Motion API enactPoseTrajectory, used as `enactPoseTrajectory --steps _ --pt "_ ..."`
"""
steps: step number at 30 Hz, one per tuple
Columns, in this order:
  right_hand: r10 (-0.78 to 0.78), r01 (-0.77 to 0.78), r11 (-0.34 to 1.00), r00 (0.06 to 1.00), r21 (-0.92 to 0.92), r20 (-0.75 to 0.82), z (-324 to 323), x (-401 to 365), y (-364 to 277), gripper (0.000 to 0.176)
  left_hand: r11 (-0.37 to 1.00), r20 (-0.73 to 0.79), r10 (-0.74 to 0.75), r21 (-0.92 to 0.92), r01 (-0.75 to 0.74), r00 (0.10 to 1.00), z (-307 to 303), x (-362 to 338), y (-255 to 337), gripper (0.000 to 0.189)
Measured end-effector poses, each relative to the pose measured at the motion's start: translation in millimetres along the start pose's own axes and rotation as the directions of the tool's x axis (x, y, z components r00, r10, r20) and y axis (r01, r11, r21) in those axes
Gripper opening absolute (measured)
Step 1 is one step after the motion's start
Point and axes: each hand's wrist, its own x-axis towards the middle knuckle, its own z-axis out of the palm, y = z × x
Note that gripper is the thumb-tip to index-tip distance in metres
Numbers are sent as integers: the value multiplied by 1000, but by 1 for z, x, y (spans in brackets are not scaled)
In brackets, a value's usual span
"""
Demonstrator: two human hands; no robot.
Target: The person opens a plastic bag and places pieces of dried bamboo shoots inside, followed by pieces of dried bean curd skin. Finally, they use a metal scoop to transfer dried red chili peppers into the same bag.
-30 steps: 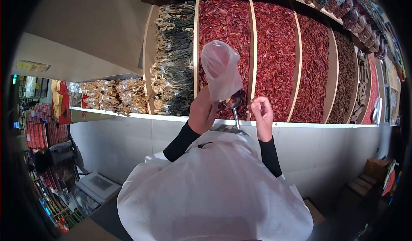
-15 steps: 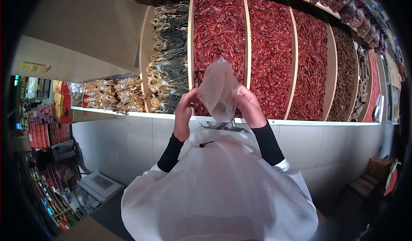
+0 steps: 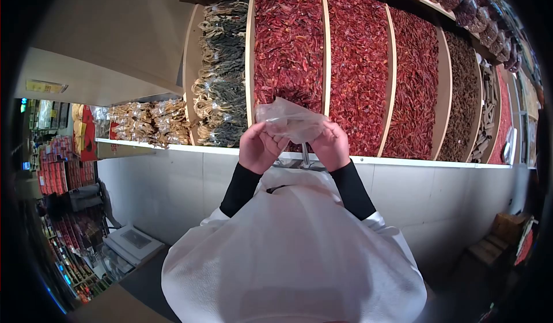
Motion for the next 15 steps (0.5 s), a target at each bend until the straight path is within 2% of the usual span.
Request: enactPoseTrajectory --steps 1,3,4,6,7,8,9,10,11,12,13,14,15 --pt "16 -17 991 1000 132 12 0 1 -1 22 1000 -3 -2 2 2 1000 2 0 -2 32" --pt "-9 11 992 1000 125 -22 2 -2 -2 21 999 -118 -28 29 31 993 5 1 -8 32" --pt "-45 48 992 998 117 -34 2 -2 -3 21 999 -121 -30 28 33 992 -3 0 -9 32" --pt "-80 86 990 996 111 -50 0 -1 -4 20 906 -46 -65 416 78 997 -28 -2 -6 33" --pt "-99 102 989 995 108 -28 -3 0 -3 21 906 -53 -67 415 83 996 -32 -5 0 33" --pt "-116 116 988 993 104 -5 -6 1 -1 23 738 -74 -81 666 109 994 -36 -8 9 31" --pt "-110 111 988 994 108 -9 -12 4 2 23 502 -99 -87 855 129 991 -40 -11 12 30" --pt "-106 107 991 994 85 -8 -21 7 6 19 468 -97 -18 879 94 995 -17 -18 10 26" --pt "-103 103 993 995 62 -5 -23 8 9 16 468 -103 -15 878 98 995 -5 -21 14 26" --pt "-113 114 993 993 31 -27 -23 8 12 12 121 -48 -22 991 50 999 2 -23 19 22" --pt "-105 106 994 994 32 -29 -25 8 15 12 -240 -1 -49 971 -11 999 10 -27 22 18" --pt "-72 72 997 997 20 1 -27 9 18 10 -212 21 1 977 -20 1000 20 -30 21 11" --pt "-40 39 999 999 7 32 -28 11 19 8 -210 17 6 978 -16 1000 18 -32 22 11"
